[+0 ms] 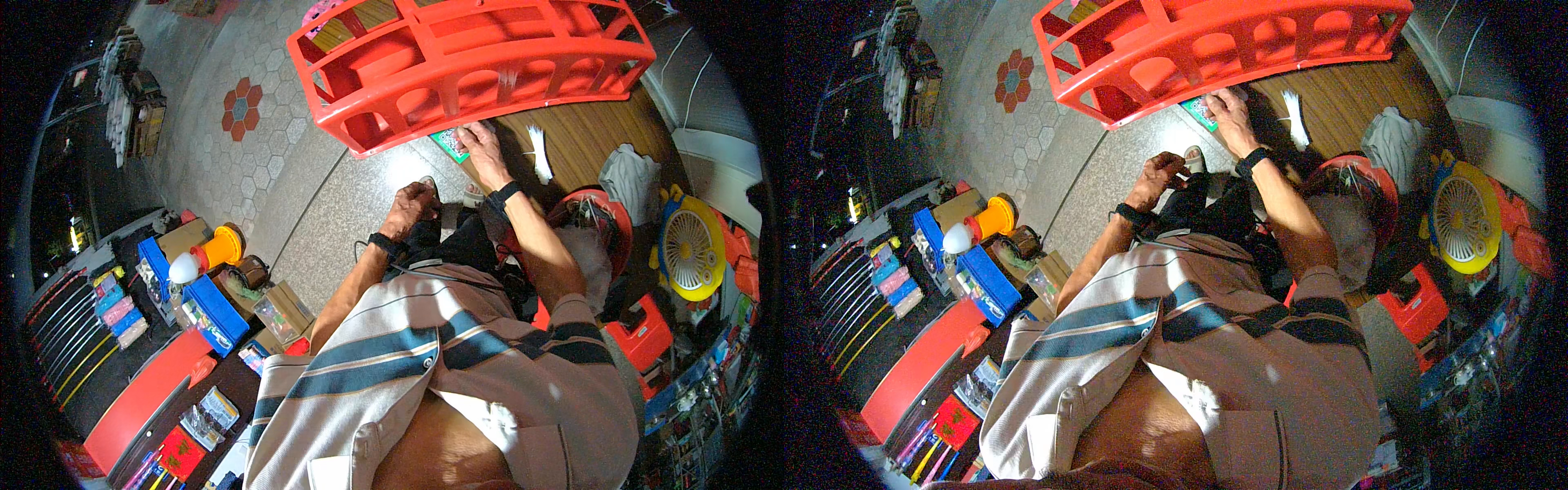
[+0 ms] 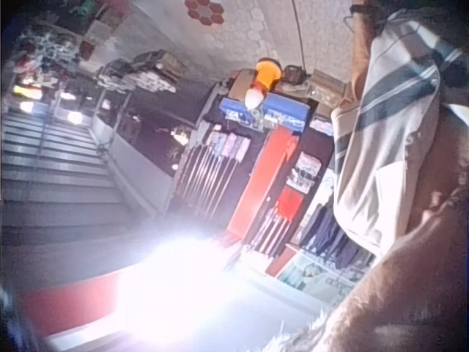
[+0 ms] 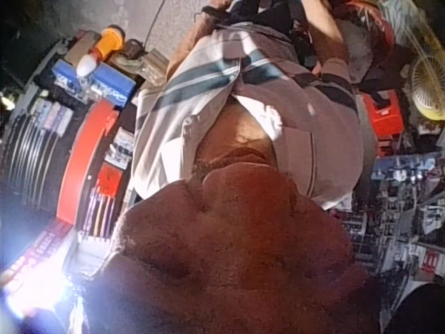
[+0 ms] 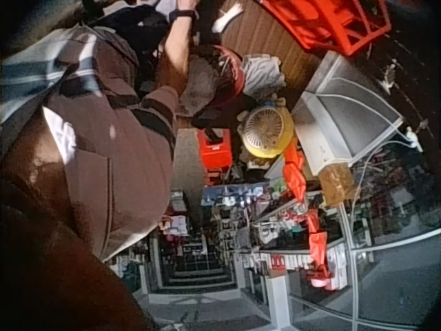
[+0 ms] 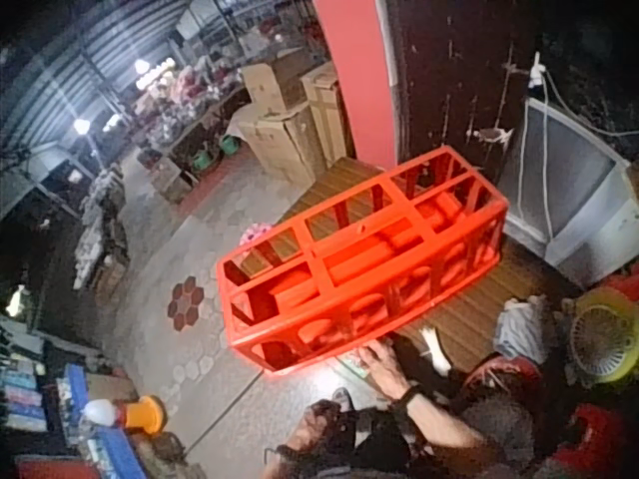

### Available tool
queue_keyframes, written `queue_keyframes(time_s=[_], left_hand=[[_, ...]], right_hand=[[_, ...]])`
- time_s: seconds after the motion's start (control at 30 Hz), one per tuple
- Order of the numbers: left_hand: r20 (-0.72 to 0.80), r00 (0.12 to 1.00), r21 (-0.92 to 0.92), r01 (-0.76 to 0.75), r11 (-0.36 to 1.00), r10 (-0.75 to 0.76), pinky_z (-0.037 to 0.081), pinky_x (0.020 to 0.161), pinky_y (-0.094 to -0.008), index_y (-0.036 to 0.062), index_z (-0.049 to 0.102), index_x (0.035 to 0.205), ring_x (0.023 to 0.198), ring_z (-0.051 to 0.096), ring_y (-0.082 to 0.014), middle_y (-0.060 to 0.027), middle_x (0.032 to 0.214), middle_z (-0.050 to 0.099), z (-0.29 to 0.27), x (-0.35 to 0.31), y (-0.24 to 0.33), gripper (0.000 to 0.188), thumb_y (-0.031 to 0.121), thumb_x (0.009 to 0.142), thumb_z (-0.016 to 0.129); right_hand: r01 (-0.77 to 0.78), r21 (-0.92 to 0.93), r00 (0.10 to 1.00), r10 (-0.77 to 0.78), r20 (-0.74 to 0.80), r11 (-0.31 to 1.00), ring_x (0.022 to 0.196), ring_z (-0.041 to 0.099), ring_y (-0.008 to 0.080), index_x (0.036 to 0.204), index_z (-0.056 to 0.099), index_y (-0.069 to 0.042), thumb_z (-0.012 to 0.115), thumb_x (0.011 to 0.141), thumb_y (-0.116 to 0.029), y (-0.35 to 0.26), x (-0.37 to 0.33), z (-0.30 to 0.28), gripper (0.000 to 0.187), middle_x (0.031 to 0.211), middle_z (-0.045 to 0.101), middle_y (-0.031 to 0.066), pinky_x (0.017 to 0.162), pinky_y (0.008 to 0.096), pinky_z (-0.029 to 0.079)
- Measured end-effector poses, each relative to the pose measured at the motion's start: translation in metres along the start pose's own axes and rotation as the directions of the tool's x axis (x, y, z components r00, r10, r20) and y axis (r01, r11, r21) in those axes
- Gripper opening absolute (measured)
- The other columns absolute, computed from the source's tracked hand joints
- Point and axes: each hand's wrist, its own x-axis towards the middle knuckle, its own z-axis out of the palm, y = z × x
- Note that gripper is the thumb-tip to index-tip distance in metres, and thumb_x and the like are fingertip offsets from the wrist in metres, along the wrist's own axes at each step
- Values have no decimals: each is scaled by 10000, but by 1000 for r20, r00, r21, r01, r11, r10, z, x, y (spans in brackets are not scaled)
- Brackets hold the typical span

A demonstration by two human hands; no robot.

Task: The person assembles a red plastic rack by inserting white zip ties through its frame and tightening them. The person repeatedly picks up zip ties, threads them through the rack, and pulls them tight to secure the structure.

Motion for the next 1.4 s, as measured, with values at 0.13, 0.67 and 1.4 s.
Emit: queue_keyframes(time_s=[0.13,0.67,1.4], left_hand=[[2,999,302,-51,952,53,538,648,-305,-26,596,1019,723,643,-190,-122,866,664,0,7,12,278,245,967,562],[-7,997,-291,-79,953,81,469,509,-298,-42,608,1005,595,565,-181,-117,803,658,55,63,102,211,150,970,528],[180,965,-450,252,857,-190,413,533,-253,50,603,964,573,483,-127,-35,745,613,48,86,97,163,183,933,513]], right_hand=[[11,24,1000,-11,13,1000,763,565,87,1090,620,-58,568,976,-230,-3,-1,1,213,925,645,-1,701,255,483],[-115,602,987,20,162,790,783,577,155,1147,530,-101,480,993,-183,-18,-13,5,182,879,552,11,631,312,511],[-180,505,974,82,211,844,748,578,205,1057,506,-28,418,944,-40,-24,-12,0,144,838,532,41,657,326,520]])
